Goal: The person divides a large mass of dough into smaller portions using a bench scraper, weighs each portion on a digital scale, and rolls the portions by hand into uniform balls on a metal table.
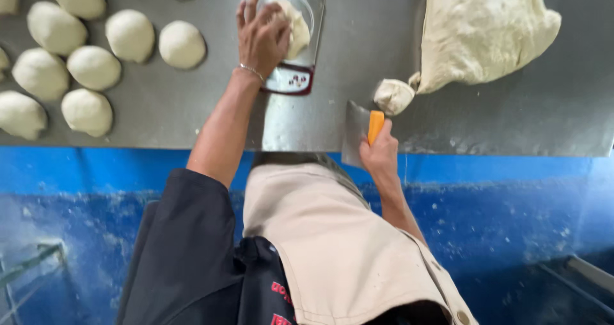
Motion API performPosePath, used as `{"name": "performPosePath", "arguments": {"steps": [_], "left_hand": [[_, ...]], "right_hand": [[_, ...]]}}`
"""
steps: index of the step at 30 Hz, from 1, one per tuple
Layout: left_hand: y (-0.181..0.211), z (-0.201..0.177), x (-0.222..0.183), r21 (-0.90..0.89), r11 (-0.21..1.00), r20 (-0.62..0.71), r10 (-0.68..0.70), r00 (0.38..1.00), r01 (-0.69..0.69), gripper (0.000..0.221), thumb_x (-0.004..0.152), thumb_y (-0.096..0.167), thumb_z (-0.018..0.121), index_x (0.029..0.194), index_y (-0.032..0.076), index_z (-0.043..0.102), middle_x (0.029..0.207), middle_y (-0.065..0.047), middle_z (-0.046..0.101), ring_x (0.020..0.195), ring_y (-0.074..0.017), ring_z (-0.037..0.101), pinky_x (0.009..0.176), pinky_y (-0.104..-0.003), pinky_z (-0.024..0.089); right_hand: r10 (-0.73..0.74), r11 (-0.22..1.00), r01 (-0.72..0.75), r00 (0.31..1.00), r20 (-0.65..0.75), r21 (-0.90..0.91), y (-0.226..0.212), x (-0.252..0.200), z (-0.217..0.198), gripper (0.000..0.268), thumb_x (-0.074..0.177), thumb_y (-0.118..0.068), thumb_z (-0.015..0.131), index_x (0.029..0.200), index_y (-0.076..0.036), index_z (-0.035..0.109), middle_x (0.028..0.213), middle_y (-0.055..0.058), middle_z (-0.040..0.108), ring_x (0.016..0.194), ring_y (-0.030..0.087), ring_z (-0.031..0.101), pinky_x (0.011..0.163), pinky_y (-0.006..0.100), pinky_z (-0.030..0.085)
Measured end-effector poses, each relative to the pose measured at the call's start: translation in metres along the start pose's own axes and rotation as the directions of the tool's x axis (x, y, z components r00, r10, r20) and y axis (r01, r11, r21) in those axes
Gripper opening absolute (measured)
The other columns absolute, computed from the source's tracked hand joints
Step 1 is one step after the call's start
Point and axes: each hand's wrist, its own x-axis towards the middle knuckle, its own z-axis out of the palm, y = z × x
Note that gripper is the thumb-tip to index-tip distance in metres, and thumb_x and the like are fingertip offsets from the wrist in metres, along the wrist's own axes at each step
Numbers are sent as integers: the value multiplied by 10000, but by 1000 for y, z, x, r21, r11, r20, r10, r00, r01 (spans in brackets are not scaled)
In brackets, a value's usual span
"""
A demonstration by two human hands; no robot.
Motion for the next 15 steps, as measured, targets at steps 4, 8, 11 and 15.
{"name": "performPosePath", "arguments": {"steps": [4, 8, 11, 15], "left_hand": [[35, -43, 10, 12, 993, 49, 115, 992, -116, 311, 702, 206, 826, 944, 67, 690, 1311, -243, 499, 1270, -479, 454, 1089, -571, 271], [71, 13, -27, -294, 950, 300, -14, 954, 106, 222, 922, 43, 669, 1144, 50, 672, 1277, -169, 588, 1200, -342, 603, 1060, -428, 496], [136, 111, -61, -571, 815, 394, 170, 903, 96, 626, 758, -107, 562, 1368, 37, 568, 1306, -230, 597, 1188, -414, 606, 1028, -438, 503], [186, 184, -97, -579, 790, 423, 80, 903, 201, 397, 838, -56, 564, 1217, 53, 611, 1150, -191, 648, 1066, -414, 652, 905, -477, 535]], "right_hand": [[218, 973, -216, 976, 18, -79, 10, -12, -15, 465, 855, -195, 803, 1156, 8, 511, 946, 328, 695, 950, 529, 658, 767, 563, 534], [238, 970, -243, 964, -120, -25, 29, -28, -32, 556, 833, -252, 823, 1226, -7, 517, 1024, 300, 706, 990, 505, 682, 801, 537, 559], [339, 930, -363, 908, -246, -58, 34, -25, -50, 653, 846, -273, 846, 1311, 5, 481, 1121, 308, 678, 1020, 528, 646, 867, 551, 519], [260, 957, -291, 888, -379, -24, 20, 0, -67, 656, 877, -204, 819, 1375, 19, 454, 1200, 319, 654, 1096, 512, 629, 971, 552, 479]]}}
